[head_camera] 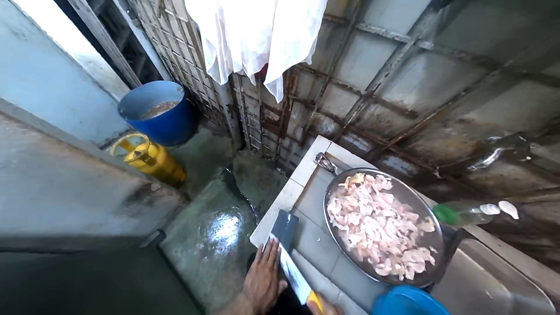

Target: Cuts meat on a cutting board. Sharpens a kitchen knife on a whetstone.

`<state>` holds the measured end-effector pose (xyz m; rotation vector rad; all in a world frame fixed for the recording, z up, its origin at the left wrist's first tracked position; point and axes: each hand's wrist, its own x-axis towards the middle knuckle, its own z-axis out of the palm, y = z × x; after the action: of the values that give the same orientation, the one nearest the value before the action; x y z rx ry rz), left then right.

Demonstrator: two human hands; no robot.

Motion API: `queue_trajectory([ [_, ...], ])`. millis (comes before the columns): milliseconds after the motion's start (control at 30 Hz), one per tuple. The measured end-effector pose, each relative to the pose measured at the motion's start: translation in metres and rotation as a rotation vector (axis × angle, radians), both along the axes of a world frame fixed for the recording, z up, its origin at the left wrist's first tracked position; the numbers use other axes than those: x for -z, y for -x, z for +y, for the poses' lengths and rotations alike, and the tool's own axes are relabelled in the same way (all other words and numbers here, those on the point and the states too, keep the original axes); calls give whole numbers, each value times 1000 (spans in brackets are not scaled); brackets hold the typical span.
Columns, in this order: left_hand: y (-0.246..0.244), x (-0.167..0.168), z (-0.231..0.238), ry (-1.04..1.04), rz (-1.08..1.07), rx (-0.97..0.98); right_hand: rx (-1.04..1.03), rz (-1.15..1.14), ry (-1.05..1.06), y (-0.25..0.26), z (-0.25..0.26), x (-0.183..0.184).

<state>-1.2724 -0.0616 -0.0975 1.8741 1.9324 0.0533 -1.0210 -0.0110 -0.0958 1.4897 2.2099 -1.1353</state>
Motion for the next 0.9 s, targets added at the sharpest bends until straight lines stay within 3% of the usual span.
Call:
queue_trajectory([
  [133, 62, -16, 86, 156, -25, 37, 73, 14, -102, 61, 61, 3],
  [233, 86, -7, 119, 90, 63, 68, 85, 23, -132, 88, 82, 2],
  [300, 70, -6, 101, 83, 61, 70, 83, 37, -115, 72, 67, -1],
  [467, -4, -7, 5, 63, -72, 43, 22, 5, 45, -9, 1, -13],
  [533, 5, -6, 17, 54, -73, 49, 44, 2, -3, 0, 5, -8],
  [633, 52, -17, 87, 145, -34, 50, 102, -8, -97, 57, 55, -9],
  [733, 83, -15, 147, 98, 98, 37, 121, -15, -129, 105, 100, -10],
  [833, 70, -10, 130, 76, 87, 58, 148, 51, -110, 87, 80, -2],
  [900, 42, -5, 81, 50, -5, 59, 130, 96, -57, 46, 46, -1],
])
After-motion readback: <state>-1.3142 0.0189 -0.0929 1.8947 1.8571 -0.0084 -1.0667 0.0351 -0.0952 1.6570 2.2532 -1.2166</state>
